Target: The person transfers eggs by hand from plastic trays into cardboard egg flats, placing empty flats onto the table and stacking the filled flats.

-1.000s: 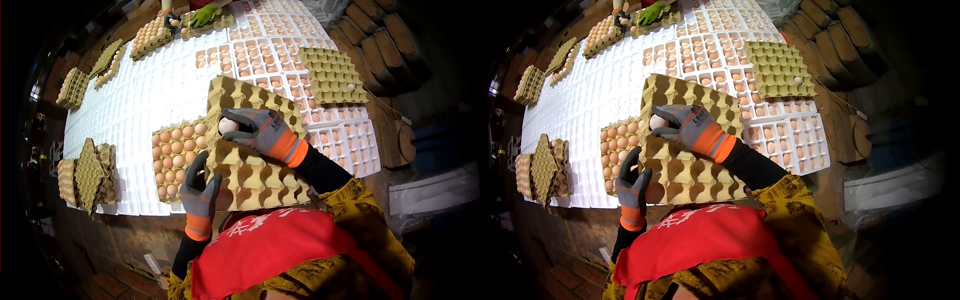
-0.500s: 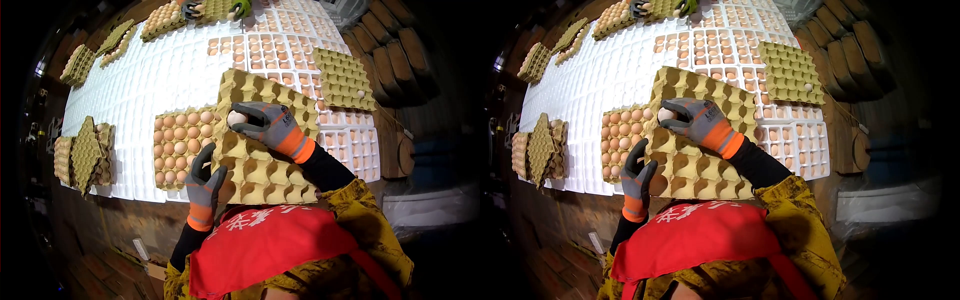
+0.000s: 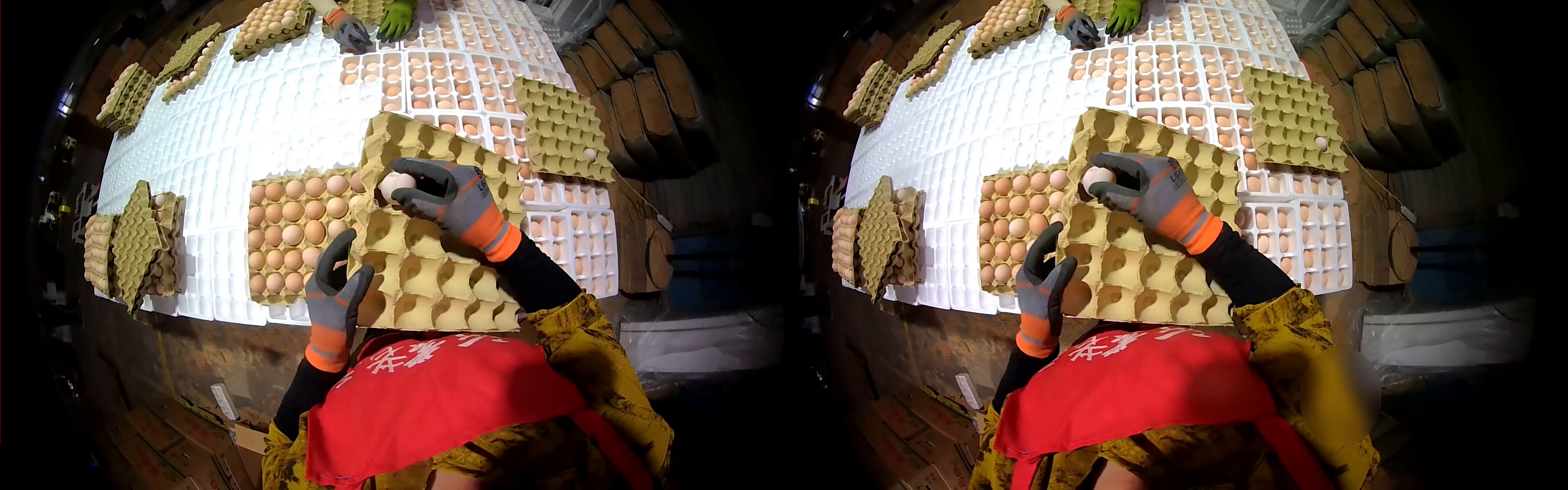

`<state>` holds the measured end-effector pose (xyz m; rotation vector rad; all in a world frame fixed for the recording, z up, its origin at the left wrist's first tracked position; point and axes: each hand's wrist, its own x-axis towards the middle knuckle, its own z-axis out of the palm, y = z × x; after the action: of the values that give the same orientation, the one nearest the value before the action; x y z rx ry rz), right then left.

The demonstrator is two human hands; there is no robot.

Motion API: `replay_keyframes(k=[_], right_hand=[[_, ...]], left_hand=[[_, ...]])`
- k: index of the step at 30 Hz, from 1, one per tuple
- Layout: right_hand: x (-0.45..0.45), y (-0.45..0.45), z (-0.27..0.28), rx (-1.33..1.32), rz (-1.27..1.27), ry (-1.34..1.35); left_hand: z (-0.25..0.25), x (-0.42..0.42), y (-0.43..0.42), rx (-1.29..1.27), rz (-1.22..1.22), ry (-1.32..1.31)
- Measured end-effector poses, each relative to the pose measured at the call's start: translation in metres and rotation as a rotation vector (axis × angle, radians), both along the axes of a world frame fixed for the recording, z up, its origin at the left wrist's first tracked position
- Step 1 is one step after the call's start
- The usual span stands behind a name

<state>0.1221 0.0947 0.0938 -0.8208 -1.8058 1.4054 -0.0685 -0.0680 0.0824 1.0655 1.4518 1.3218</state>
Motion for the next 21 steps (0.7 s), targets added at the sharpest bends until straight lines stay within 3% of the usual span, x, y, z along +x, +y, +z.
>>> replay_keyframes(k=[4, 5, 8, 9, 13, 15, 18, 21], right_hand=[[0.007, 0.005, 0.008, -0.302, -0.042, 0.124], [0.010, 0.006, 0.013, -0.499, -0.044, 0.213], [0.031, 0.011, 0.007, -0.568, -0.075, 0.386], [0.042, 0.016, -0.010, -0.588, -0.092, 0.507], [0.114, 0.041, -0.028, -0.507, -0.359, 0.502], [0.160, 0.071, -0.044, -0.423, -0.655, 0.391], [0.245, 0.140, -0.107, -0.279, -0.918, 0.499], [0.298, 0.194, -0.142, -0.151, -1.102, 0.338]], left_hand=[[-0.007, 0.000, 0.000, 0.007, -0.003, 0.033], [-0.009, -0.001, 0.000, 0.013, -0.012, 0.062], [-0.006, 0.003, 0.000, -0.062, 0.024, -0.079], [-0.019, -0.002, 0.002, -0.016, 0.012, 0.094], [-0.003, 0.003, -0.003, -0.097, 0.050, 0.024], [-0.005, -0.003, -0.008, 0.002, -0.004, 0.240], [-0.004, -0.005, -0.014, 0.013, 0.019, 0.338], [0.001, 0.001, -0.021, -0.056, 0.087, 0.250]])
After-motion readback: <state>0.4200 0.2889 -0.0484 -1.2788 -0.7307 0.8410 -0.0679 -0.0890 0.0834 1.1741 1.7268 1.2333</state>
